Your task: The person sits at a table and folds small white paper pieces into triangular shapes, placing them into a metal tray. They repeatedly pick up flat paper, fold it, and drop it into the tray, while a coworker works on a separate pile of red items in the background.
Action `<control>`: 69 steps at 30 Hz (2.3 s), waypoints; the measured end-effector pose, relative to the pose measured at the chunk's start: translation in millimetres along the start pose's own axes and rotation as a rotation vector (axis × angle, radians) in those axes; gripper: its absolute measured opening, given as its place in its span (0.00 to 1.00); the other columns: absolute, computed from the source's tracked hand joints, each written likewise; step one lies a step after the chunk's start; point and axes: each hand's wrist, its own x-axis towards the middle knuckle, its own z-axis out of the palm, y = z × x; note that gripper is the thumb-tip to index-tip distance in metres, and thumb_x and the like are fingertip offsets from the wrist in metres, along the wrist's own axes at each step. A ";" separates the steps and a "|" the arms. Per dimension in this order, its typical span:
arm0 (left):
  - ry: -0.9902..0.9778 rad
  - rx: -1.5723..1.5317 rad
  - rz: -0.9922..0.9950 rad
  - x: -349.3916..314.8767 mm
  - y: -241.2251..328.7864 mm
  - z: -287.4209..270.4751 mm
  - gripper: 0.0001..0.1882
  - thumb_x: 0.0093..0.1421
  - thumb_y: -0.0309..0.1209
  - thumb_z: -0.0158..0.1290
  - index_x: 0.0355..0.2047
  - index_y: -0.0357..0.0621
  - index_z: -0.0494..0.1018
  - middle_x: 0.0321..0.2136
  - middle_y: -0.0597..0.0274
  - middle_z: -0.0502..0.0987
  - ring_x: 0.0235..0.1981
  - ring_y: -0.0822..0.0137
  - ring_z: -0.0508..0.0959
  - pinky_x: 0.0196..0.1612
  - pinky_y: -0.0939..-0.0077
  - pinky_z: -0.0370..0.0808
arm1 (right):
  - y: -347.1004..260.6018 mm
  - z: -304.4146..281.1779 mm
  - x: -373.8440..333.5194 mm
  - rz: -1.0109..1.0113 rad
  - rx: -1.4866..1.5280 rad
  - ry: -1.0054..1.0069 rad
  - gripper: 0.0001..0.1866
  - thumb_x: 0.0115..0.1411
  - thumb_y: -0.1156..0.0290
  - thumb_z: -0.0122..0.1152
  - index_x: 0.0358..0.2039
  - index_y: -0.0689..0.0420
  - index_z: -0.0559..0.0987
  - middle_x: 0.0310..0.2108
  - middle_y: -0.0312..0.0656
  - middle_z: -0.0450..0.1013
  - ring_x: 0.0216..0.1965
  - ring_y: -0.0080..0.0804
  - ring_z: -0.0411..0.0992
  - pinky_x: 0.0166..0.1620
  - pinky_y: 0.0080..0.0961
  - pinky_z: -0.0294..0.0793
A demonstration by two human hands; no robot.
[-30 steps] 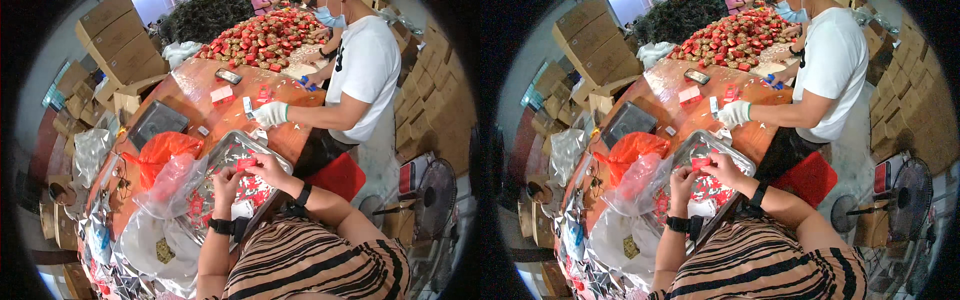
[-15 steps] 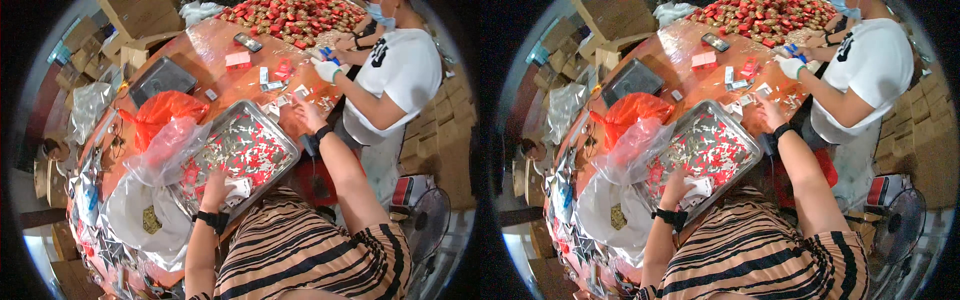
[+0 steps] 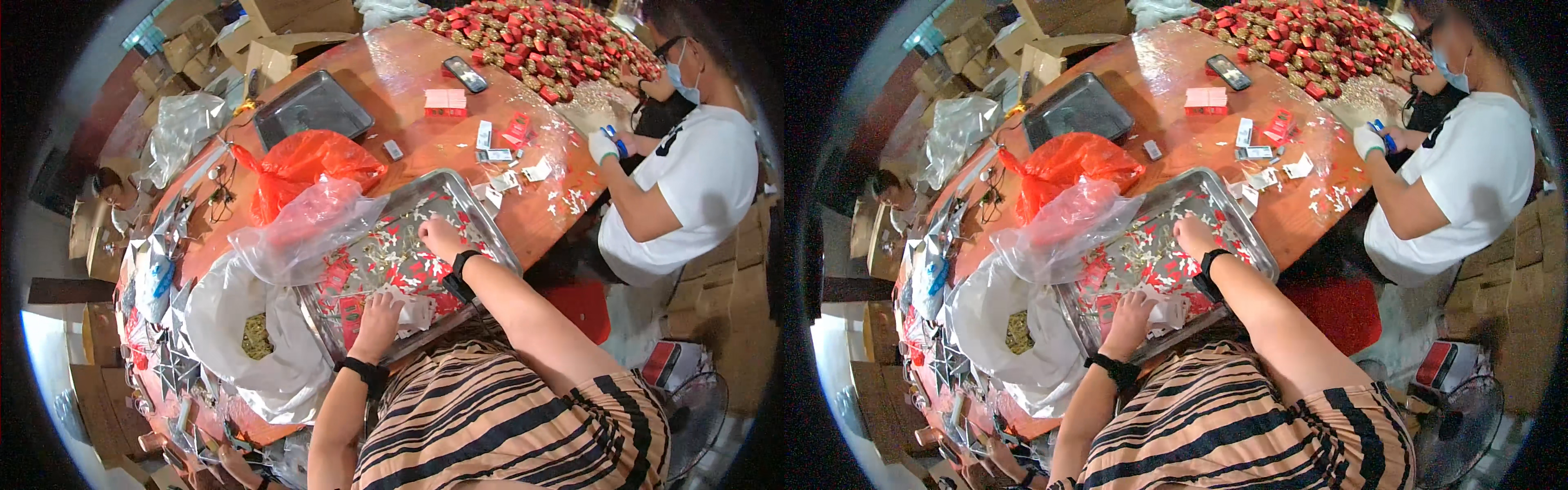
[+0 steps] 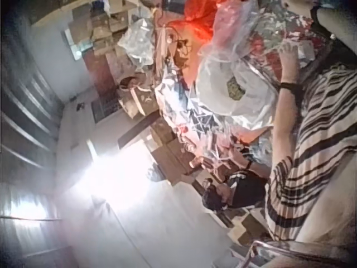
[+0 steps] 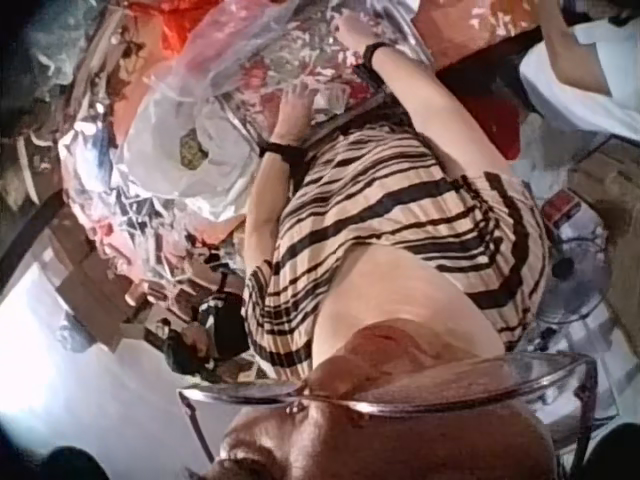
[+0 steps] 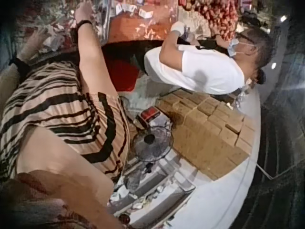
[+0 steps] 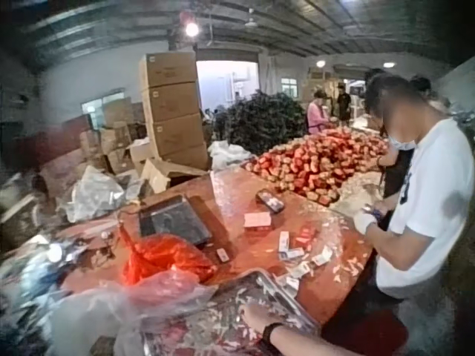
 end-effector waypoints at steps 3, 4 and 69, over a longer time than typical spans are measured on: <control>0.089 -0.194 -0.091 -4.3 4.1 -18.0 0.26 0.39 0.30 0.62 0.42 0.44 0.71 0.41 0.56 0.70 0.46 0.57 0.68 0.48 0.61 0.65 | 4.0 -0.5 6.1 -0.026 0.082 0.000 0.04 0.43 0.72 0.57 0.15 0.57 0.76 0.25 0.47 0.70 0.29 0.43 0.71 0.33 0.36 0.70; 0.115 -0.303 -0.168 -6.1 3.5 -20.0 0.26 0.39 0.30 0.62 0.42 0.44 0.71 0.40 0.56 0.71 0.46 0.56 0.68 0.48 0.61 0.65 | 3.9 -2.6 5.7 -0.058 0.135 -0.001 0.05 0.43 0.72 0.58 0.15 0.57 0.77 0.23 0.47 0.70 0.28 0.43 0.71 0.32 0.35 0.70; -0.151 -1.877 -0.140 19.0 2.6 -53.2 0.17 0.54 0.31 0.52 0.43 0.43 0.63 0.35 0.53 0.75 0.34 0.61 0.77 0.32 0.75 0.71 | -119.4 -104.1 -121.6 -0.045 0.238 -0.019 0.06 0.44 0.77 0.57 0.26 0.62 0.77 0.23 0.48 0.71 0.26 0.37 0.71 0.30 0.29 0.68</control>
